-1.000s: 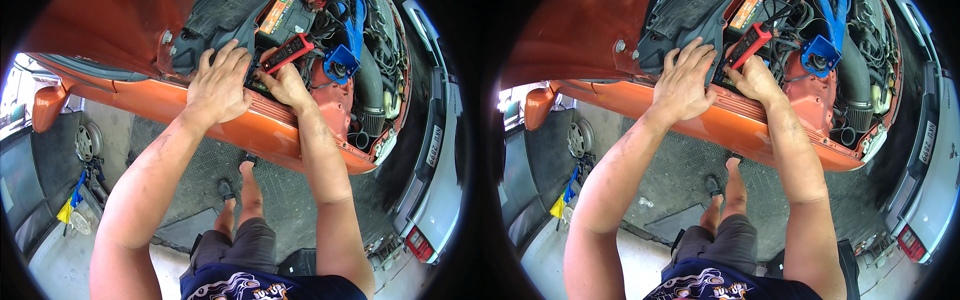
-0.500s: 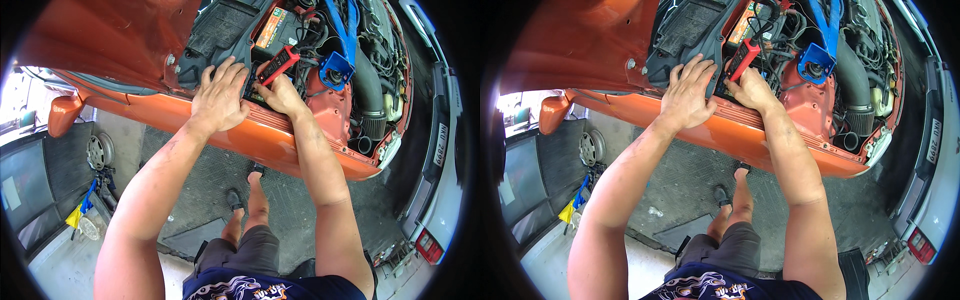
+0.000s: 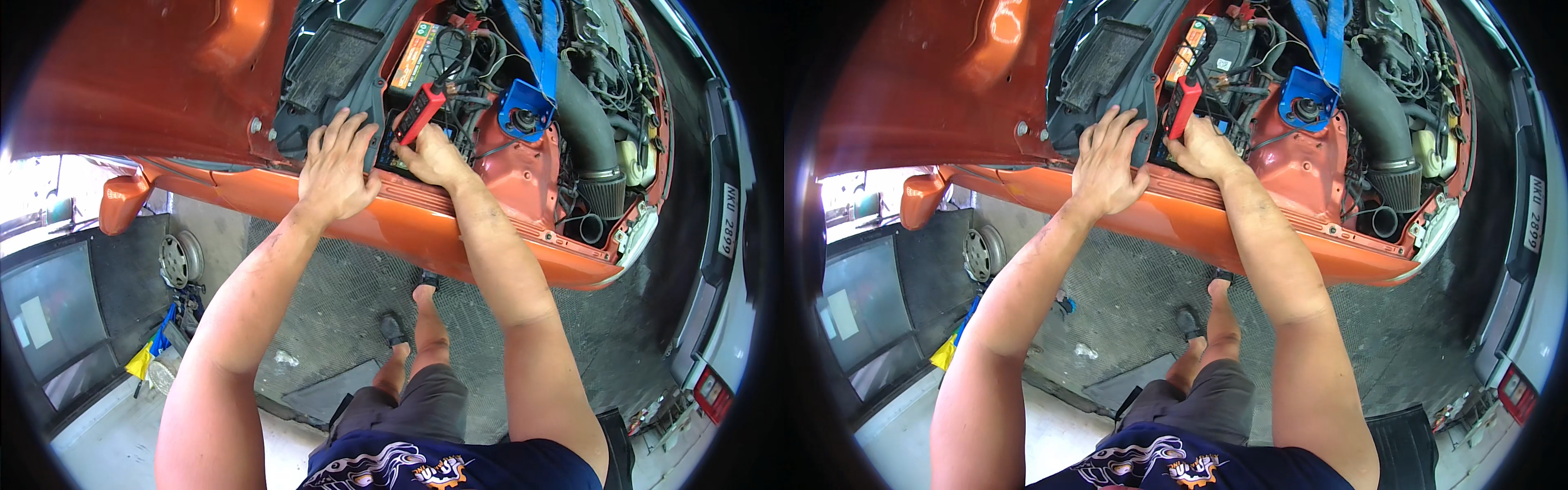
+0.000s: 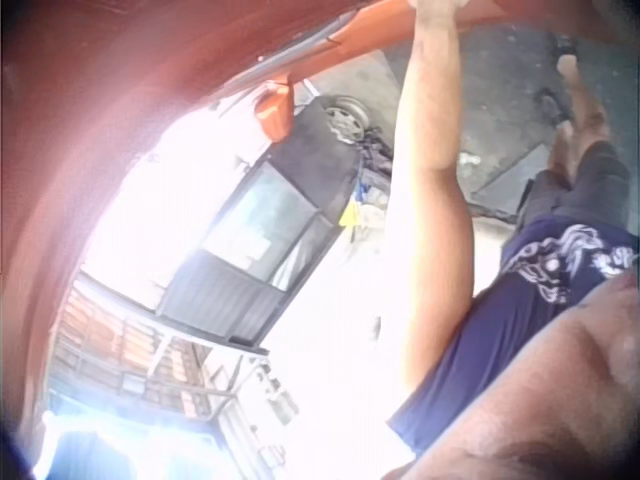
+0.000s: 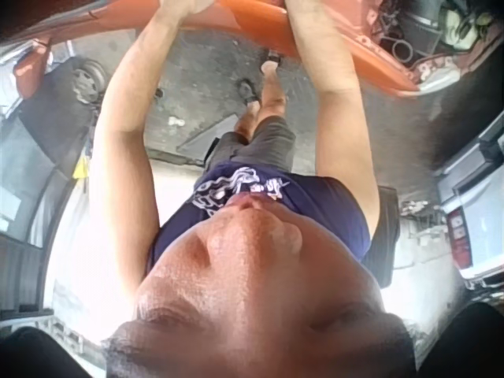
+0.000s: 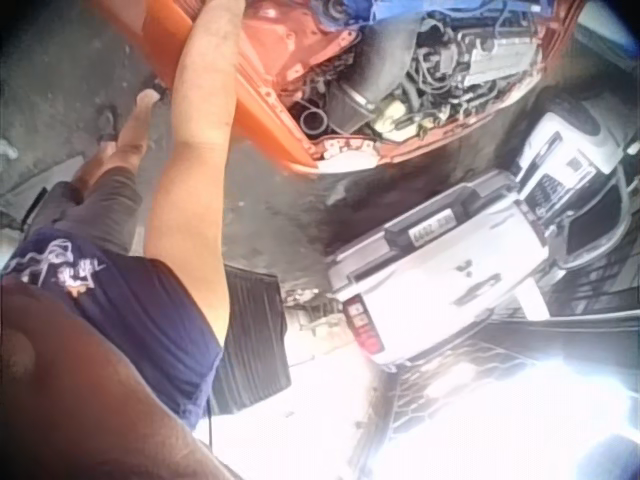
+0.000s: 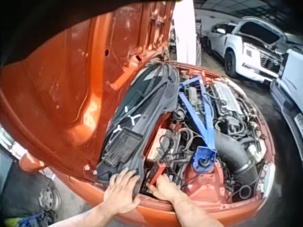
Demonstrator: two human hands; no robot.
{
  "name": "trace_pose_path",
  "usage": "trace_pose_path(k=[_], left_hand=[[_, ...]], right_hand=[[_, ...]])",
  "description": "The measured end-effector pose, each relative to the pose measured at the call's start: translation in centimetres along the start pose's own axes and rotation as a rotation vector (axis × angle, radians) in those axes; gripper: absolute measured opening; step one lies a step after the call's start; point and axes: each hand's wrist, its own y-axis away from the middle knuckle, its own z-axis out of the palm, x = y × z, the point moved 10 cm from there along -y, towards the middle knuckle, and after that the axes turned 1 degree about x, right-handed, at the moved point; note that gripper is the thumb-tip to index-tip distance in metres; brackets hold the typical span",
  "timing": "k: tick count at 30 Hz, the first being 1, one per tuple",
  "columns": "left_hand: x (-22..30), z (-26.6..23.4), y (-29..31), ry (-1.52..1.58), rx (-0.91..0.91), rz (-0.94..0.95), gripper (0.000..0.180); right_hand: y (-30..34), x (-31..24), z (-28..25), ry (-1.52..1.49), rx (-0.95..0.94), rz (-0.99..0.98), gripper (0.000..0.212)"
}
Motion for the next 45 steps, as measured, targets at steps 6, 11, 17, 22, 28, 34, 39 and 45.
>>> trace_pose_path(k=[6,11,17,22,28,34,39,45], left_hand=[[0.0,0.4,-0.1,-0.043,-0.079,-0.016,0.081],[0.1,0.2,-0.4,-0.033,-0.081,-0.031,0.087],[-0.1,0.2,-0.2,-0.01,-0.021,-0.034,0.081],[-0.3,0.1,-0.1,0.006,-0.003,-0.041,0.08],[-0.4,0.1,0.0,0.021,0.006,-0.043,0.08],[-0.5,0.3,0.0,0.029,-0.008,-0.059,0.081],[-0.8,0.3,0.1,0.036,-0.011,-0.061,0.081],[-0.6,0.3,0.0,0.038,-0.004,-0.059,0.081]], right_hand=[[0.3,1.1,0.8,-0.167,-0.149,0.208,0.034],[0.3,-0.1,0.8,0.021,-0.162,0.112,0.041],[0.2,0.7,1.1,-0.042,-0.144,0.122,0.033],[0.0,0.3,0.8,-0.072,-0.089,0.132,0.028],[0.0,-0.1,0.7,-0.067,-0.105,0.099,0.028],[-0.1,-0.7,1.0,-0.071,-0.13,0.063,0.025],[-0.1,-1.6,0.8,-0.081,-0.109,0.001,0.023],[0.3,-1.1,0.9,-0.072,-0.128,0.02,0.024]])
